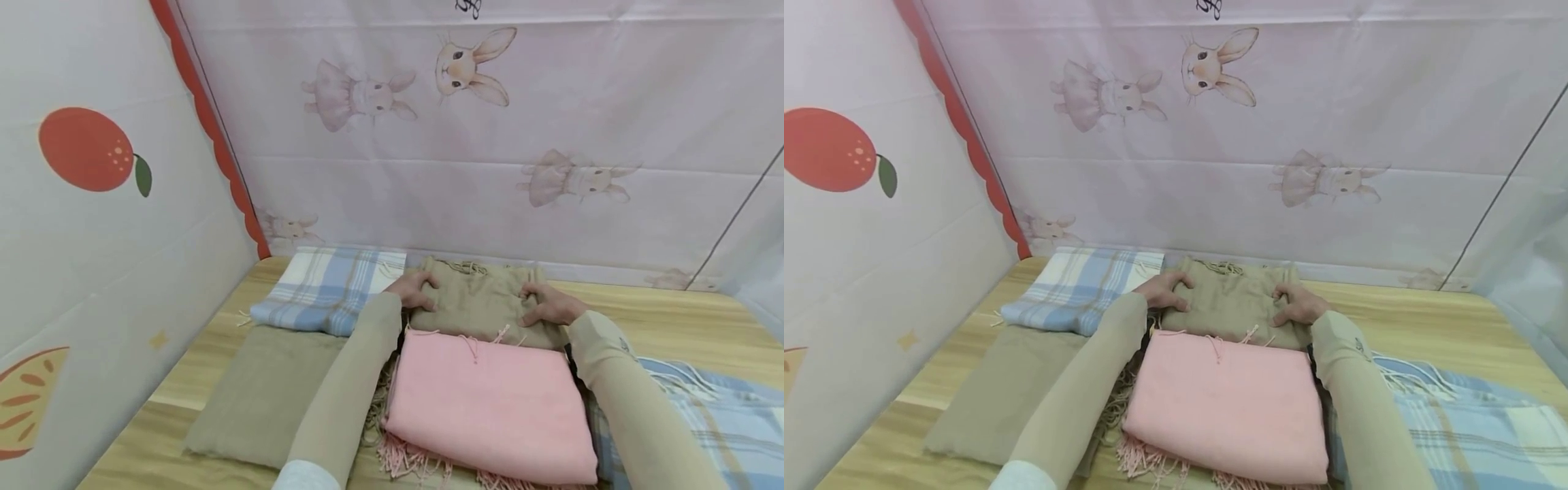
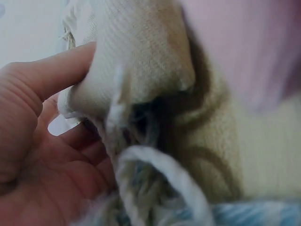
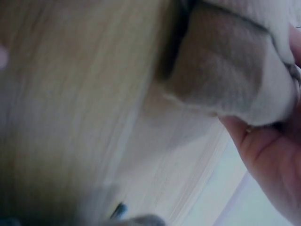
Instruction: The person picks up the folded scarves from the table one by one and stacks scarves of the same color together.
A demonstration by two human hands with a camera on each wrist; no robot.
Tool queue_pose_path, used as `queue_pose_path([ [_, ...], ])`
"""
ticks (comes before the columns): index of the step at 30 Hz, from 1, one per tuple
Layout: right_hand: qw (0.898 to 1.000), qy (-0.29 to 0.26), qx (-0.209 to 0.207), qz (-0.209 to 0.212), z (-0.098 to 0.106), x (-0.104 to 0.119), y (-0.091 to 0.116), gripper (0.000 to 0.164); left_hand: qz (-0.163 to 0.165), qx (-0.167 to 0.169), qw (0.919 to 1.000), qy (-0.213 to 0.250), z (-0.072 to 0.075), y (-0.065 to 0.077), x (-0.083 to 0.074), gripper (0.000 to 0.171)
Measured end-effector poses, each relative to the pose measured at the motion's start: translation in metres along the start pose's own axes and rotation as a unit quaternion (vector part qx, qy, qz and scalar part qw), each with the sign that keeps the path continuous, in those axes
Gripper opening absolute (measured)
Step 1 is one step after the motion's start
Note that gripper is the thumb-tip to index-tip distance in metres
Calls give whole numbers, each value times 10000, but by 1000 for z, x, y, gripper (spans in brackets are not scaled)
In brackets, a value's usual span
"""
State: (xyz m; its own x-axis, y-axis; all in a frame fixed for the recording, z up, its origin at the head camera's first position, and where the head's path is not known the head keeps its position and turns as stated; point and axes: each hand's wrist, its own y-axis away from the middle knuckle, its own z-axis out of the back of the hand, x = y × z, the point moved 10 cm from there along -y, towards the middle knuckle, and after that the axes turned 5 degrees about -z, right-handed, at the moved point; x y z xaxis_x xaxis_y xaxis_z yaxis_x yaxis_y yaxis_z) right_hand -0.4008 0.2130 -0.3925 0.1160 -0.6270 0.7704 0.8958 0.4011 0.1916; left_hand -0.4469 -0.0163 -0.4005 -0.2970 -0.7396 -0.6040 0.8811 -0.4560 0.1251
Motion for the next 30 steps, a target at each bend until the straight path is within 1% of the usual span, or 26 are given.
queue_pose_path([
  [4, 10000, -30, 52, 23, 1, -4, -2, 37, 26, -25, 9999, 116, 0, 0, 1, 49],
  [8, 10000, -29, -1, -65, 2, -12, -5, 36, 83, -15, 9998, 174, -1, -1, 3, 49],
  [11, 10000, -48, -22, -32, 2, -13, -5, 36, 99, 12, 9999, 141, -1, -5, 6, 49],
  [12, 10000, -60, -19, 28, 2, -11, -5, 36, 10, -10, 9999, 105, -1, -7, 8, 48],
  [15, 9998, 6, -33, 173, 2, -5, -2, 36, 25, 0, 10000, 63, -1, -11, 11, 48],
  [18, 9999, -30, -69, 109, 2, -5, -3, 36, 66, 33, 9999, 140, -3, -11, 13, 48],
  [19, 9999, -54, -76, 80, 2, -5, -3, 36, 146, 66, 9997, 186, -3, -8, 12, 49],
  [26, 9998, 28, -143, 104, 1, -4, -1, 32, -72, 273, 9990, 338, -6, 5, -3, 50],
  [30, 9998, -33, -196, 60, 5, -4, 2, 34, -97, 390, 9961, 791, -6, 6, -9, 51],
])
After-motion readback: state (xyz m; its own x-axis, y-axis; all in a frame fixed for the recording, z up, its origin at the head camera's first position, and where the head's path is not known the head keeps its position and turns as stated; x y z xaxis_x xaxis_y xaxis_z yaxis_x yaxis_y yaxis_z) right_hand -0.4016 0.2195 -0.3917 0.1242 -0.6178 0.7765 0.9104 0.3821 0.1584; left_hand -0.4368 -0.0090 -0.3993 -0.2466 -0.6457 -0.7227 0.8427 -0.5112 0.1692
